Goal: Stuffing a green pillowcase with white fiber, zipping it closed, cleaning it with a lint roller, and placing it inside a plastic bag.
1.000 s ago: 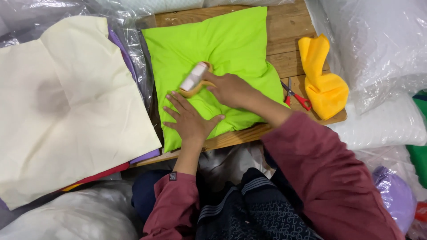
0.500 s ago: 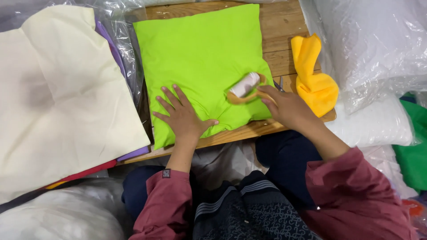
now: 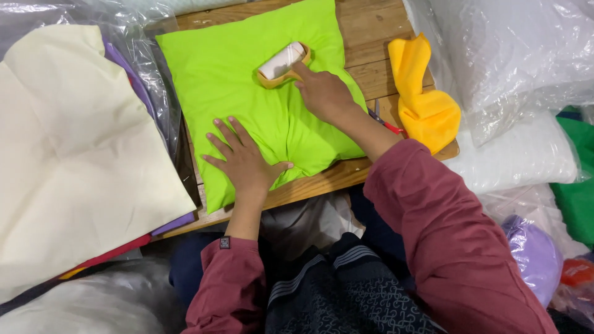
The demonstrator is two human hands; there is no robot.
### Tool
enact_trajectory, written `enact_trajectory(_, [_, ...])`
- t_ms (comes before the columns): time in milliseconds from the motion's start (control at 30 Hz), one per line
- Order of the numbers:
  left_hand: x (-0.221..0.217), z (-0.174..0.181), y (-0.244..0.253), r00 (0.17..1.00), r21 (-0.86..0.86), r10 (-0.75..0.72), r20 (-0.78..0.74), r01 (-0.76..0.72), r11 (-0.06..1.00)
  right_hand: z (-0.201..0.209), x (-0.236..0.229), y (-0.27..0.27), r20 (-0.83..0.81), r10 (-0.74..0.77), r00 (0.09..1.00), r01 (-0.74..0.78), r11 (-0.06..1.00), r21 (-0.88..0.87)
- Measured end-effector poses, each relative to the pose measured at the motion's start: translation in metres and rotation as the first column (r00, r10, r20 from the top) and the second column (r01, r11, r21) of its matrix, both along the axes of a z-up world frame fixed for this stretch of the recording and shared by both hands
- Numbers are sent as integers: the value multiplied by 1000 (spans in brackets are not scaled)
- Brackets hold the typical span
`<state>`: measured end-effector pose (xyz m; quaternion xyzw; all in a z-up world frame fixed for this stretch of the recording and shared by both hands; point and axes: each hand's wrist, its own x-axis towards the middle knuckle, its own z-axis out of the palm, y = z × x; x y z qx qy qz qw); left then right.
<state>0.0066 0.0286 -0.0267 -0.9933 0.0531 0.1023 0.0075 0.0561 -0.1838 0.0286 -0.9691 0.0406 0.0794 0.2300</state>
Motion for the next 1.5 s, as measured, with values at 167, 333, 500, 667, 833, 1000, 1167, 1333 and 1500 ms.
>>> enact_trajectory(167, [4, -1, 6, 1000, -129, 20, -17, -22, 991, 54, -54, -24, -202, 2, 979, 2, 1000, 21])
enact_trajectory(333, [4, 1, 12, 998, -161, 23, -54, -31, 987, 51, -102, -80, -243, 43, 969, -51, 998, -30])
enact_trajectory(500, [-1, 10, 23, 996, -225, 28, -84, -46, 973, 76, -135, -112, -430, 46, 902, -52, 999, -3])
enact_trajectory(667, [4, 33, 38, 979, -278, 11, -204, -69, 958, 90, -139, -140, -524, -6, 851, 3, 1000, -5])
enact_trajectory(833, [15, 55, 51, 957, -459, -15, -289, -125, 880, 71, -101, -123, 61, -354, 933, 346, 932, 109])
enact_trajectory(1000, [28, 65, 65, 932, -500, 75, -354, -257, 827, -44, -39, -151, 241, -383, 892, 406, 913, -49])
enact_trajectory(1167, [36, 60, 80, 939, -580, 80, -336, -273, 767, -63, -21, -148, 224, -392, 892, 418, 905, -82])
enact_trajectory(1333, [31, 62, 89, 924, -504, 107, -366, -294, 812, -72, -23, -155, 179, -486, 856, 497, 868, -21])
enact_trajectory(1500, [31, 46, 93, 936, -518, 121, -331, -288, 805, -64, -21, -150, 45, -486, 873, 487, 873, -29])
